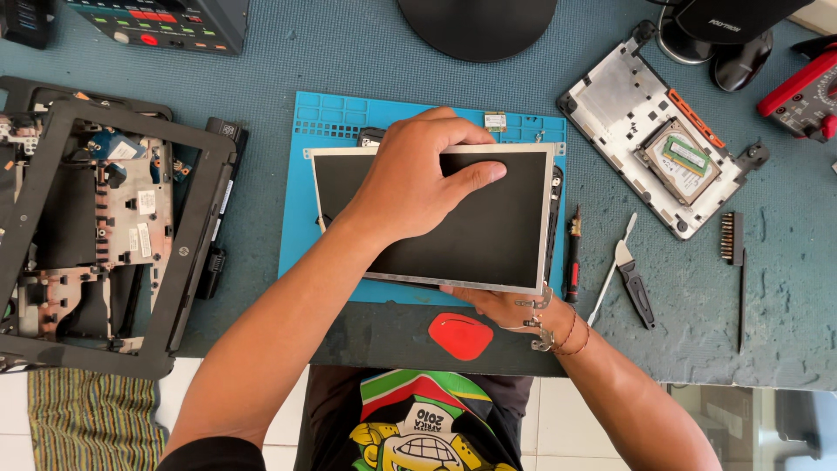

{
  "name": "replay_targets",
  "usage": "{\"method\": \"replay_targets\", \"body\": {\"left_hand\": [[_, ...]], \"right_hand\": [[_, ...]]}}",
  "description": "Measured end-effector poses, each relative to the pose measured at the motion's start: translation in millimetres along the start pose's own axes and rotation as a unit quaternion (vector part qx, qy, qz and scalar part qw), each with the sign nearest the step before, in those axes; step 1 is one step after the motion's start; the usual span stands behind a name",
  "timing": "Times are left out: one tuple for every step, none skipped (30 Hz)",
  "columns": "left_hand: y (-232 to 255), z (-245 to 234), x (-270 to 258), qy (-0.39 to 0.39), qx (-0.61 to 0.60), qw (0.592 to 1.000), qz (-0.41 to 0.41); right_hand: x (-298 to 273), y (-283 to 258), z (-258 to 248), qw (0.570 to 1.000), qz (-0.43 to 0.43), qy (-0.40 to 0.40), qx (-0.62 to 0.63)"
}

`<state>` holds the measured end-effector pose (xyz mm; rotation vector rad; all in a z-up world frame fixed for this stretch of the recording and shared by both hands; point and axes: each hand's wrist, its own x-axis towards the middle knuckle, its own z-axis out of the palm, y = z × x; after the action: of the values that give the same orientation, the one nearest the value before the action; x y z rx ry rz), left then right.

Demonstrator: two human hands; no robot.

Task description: The person uses a screwdriver to remove screws from the back of a laptop screen assembly. They then detach the screen panel from its frame and set it aside on the workbench.

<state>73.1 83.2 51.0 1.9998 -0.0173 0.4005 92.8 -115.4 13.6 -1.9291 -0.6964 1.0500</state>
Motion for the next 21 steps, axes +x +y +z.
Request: {"method": "replay_targets", "body": {"left_hand": [[0,0,0,0.0,-0.001,1.0,0.001],[1,0,-1,0.001,-0.005,1.0,0.003],[1,-1,-1,0.002,-0.009,1.0,0.005],[1,-1,-1,0.003,-0.009,1.0,0.005],[1,-1,-1,0.003,-0.009,1.0,0.006],[0,-1,-2,0.004,-0.009,1.0,0.007],[1,-1,-2,0.004,-0.01,1.0,0.008],[3,-2,-2,0.002,-0.007,1.0,0.007],[4,-4,-1,0.002,-0.003,1.0,0.008],[5,-5,-1,0.002,-0.002,1.0,0.01],[6,-6,-1,0.002,0.003,1.0,0.012],[7,-7,-2,0.002,0.008,1.0,0.013],[6,-7,-1,0.001,0.005,1.0,0.015],[5,-6,-1,0.002,0.011,1.0,0.015],[4,-7,0,0.005,0.018,1.0,0.015],[4,-5,0,0.006,0.018,1.0,0.018],[4,-4,1,-0.001,0.044,0.999,0.003],[4,-3,1,-0.008,0.07,0.997,-0.012],[2,-2,2,-0.009,0.069,0.997,-0.012],[-1,0,3,-0.005,0.075,0.997,-0.004],[-4,2,2,-0.003,0.08,0.997,0.002]], "right_hand": [[0,0,0,1.0,0.0,0.001,-0.001],[-1,-1,0,1.0,0.008,0.001,0.002],[0,-1,0,1.0,0.014,0.001,0.005],[0,-2,0,1.0,0.014,0.001,0.005],[0,-2,1,1.0,0.021,0.001,0.007],[-1,-2,1,1.0,0.029,0.001,0.01],[1,15,-2,1.0,0.029,0.002,0.009],[2,31,-6,0.999,-0.017,-0.02,0.042],[4,47,-10,0.994,-0.064,-0.041,0.073],[8,64,-20,0.994,-0.065,-0.04,0.072],[11,81,-30,0.981,-0.133,-0.073,0.12],[13,98,-39,0.96,-0.2,-0.107,0.166],[0,79,-45,0.961,-0.199,-0.103,0.165],[-13,60,-50,0.987,-0.128,0.025,0.09],[-24,41,-55,0.987,-0.056,0.151,0.012],[-38,22,-46,0.987,-0.057,0.152,0.01],[-52,4,-35,0.939,-0.022,0.344,0.017],[-66,-14,-25,0.853,0.017,0.522,0.023],[-74,-1,-13,0.852,0.017,0.522,0.023],[-82,12,-2,0.801,-0.149,0.579,0.002],[-92,25,10,0.721,-0.308,0.62,-0.018]]}}
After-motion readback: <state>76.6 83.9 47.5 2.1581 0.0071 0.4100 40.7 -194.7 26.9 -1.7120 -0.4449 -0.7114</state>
